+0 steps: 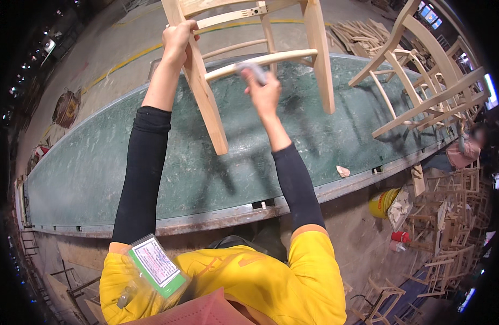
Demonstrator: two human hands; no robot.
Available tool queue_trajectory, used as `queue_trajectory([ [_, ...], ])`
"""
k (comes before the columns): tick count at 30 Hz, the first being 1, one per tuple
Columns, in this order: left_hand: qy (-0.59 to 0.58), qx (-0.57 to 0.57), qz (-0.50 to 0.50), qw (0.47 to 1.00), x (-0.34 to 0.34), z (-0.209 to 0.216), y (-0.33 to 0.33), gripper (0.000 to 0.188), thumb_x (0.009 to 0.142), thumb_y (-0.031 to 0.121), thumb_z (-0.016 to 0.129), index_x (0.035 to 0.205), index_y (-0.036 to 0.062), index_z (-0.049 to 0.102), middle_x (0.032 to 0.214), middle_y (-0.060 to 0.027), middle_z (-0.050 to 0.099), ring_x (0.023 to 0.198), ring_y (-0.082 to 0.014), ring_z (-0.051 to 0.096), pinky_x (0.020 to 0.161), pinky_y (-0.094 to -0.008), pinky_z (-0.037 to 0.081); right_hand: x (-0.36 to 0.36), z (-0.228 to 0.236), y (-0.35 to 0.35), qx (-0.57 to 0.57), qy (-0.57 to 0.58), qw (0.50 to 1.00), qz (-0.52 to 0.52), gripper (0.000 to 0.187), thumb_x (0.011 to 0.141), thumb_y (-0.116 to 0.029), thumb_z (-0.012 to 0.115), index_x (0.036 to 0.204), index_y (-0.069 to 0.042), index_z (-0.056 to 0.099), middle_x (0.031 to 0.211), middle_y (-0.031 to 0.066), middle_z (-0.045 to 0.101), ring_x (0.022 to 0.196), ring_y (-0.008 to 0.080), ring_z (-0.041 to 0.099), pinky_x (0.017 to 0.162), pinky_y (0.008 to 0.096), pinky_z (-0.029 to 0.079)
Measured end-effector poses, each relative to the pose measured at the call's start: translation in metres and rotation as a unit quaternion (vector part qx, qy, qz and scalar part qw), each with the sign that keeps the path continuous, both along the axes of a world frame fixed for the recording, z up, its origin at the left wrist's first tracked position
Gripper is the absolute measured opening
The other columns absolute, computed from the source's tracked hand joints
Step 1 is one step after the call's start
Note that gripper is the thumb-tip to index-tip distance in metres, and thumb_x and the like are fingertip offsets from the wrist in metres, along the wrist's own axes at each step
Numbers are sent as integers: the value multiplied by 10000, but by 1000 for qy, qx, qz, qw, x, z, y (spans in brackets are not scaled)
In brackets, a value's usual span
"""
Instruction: The person wipes wooden chair frames with a white cloth, moving them from a green conveyor belt to the floor. They repeatedly pick up chairs, wipe various parts, and place them down, then retrieve more chairs from the conveyor.
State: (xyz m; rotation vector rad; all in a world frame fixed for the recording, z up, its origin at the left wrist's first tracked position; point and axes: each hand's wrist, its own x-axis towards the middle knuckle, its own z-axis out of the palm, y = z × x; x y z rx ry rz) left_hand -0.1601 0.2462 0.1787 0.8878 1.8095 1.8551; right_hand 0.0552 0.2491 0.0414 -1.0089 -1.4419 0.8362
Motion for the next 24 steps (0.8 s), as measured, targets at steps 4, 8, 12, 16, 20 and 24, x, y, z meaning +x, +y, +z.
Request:
queue_trajectory([
  [4, -9, 24, 1, 1000, 20, -4, -23, 249, 639, 158, 662, 723, -76, 652, 626, -128, 643, 578, -187, 645, 566, -329, 499, 48, 43, -19, -68, 80, 993, 54, 339, 832, -340, 732, 891, -27, 616, 665, 44, 656, 473, 67, 576, 435, 197, 434],
  [8, 31, 15, 22, 999, 57, -18, -64, 202, 655, 141, 650, 732, -44, 632, 611, -102, 628, 545, -180, 620, 540, -313, 485, 106, 102, 4, 15, 244, 969, -16, 230, 909, -273, 648, 947, -51, 602, 758, 57, 665, 590, 71, 593, 518, 211, 482],
  [12, -5, 32, -37, 999, 109, -59, -98, 231, 658, 80, 624, 868, -9, 589, 652, -33, 571, 582, -122, 526, 555, -281, 440, 164, 158, 44, 163, 276, 941, -108, 277, 970, -230, 547, 1114, 1, 595, 942, 69, 670, 785, 100, 619, 691, 236, 508],
  [16, 25, 84, -47, 995, 143, -105, -153, 285, 643, -10, 585, 926, 12, 565, 807, -52, 572, 708, -147, 545, 634, -298, 449, 159, 208, 64, 327, 300, 876, -188, 377, 1009, -240, 449, 1219, 56, 549, 1157, 118, 625, 1035, 200, 596, 914, 332, 440],
  [20, 119, 121, -31, 985, 189, -163, -186, 280, 638, -33, 584, 913, 5, 548, 863, -134, 543, 820, -317, 545, 748, -394, 443, 166, 187, 75, 377, 281, 822, -323, 466, 1009, -330, 396, 1205, 63, 550, 1208, 203, 599, 1088, 278, 591, 927, 355, 445],
  [24, 209, 108, -19, 972, 248, -203, -191, 440, 661, -3, 626, 1077, -20, 486, 969, -190, 491, 937, -391, 491, 832, -446, 425, 199, 161, 64, 310, 368, 849, -219, 397, 1015, -288, 397, 1274, 1, 482, 1180, 137, 604, 1017, 238, 612, 846, 360, 506],
])
